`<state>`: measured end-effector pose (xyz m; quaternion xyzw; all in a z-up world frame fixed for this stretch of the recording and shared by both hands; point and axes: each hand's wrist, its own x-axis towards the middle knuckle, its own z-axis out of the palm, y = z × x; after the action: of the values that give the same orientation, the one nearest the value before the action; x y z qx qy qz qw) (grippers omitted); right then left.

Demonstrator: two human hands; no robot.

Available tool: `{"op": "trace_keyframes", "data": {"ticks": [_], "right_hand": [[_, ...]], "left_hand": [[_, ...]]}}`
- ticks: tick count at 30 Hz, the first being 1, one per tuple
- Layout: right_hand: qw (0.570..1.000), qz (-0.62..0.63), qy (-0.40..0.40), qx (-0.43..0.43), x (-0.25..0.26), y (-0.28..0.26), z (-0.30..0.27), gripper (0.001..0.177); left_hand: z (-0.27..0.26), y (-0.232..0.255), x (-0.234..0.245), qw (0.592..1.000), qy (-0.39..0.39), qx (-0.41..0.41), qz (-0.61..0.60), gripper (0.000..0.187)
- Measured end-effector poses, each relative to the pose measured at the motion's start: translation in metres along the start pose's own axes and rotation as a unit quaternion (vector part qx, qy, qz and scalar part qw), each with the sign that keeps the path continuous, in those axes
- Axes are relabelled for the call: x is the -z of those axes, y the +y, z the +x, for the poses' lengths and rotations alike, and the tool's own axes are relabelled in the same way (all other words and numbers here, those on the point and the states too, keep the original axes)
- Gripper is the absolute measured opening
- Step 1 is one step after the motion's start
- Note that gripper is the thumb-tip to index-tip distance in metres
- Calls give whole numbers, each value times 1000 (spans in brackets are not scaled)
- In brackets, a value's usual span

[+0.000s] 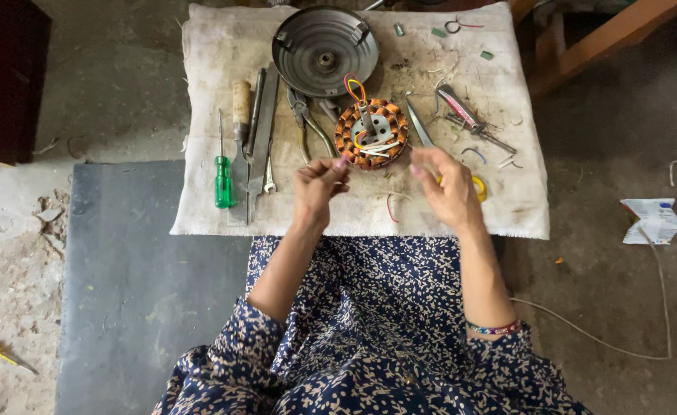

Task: The person sits on the floor and works on a motor stator, using pliers to adjust and arrange the copper windings. They then use scissors to trim a small piece of wire and continue to arrange the windings by hand.

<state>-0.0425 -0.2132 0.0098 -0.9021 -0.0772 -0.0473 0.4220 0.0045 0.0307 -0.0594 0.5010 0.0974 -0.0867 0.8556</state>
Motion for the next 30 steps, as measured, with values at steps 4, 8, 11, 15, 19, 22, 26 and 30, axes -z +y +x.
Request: {"op": "trace_keyframes", "data": {"ticks": [4, 8, 11, 15, 19, 22, 26, 30], "right_hand": [[950, 297, 45, 87, -52, -27, -7, 42], [932, 355, 59, -55, -87, -31, -16, 26], [964, 245, 96, -40, -91, -29, -18, 11], [976, 173, 132, -10, -87, -37, -21, 7], [980, 93, 165, 52, -84, -52, -25, 7], [980, 109, 162, 44, -84, -57, -26, 5], [980, 128, 152, 33, -84, -51, -23, 3], [978, 150, 141, 28, -82, -40, -21, 6]], "left_hand": [[-26, -8, -24, 998, -47, -36, 38, 9], [-42, -8, -29, 995, -8, -81, 50, 11], [-44, -5, -23, 994, 28, -74, 69, 15], [-46, -12, -25, 974, 61, -78, 203, 24], [-44, -22, -26, 909, 81, -211, 351, 38], [-39, -24, -20, 920, 70, -147, 356, 46], [-28, -23, -12, 991, 2, -31, 134, 31], [-25, -21, 0, 996, -78, 3, 42, 19]]}}
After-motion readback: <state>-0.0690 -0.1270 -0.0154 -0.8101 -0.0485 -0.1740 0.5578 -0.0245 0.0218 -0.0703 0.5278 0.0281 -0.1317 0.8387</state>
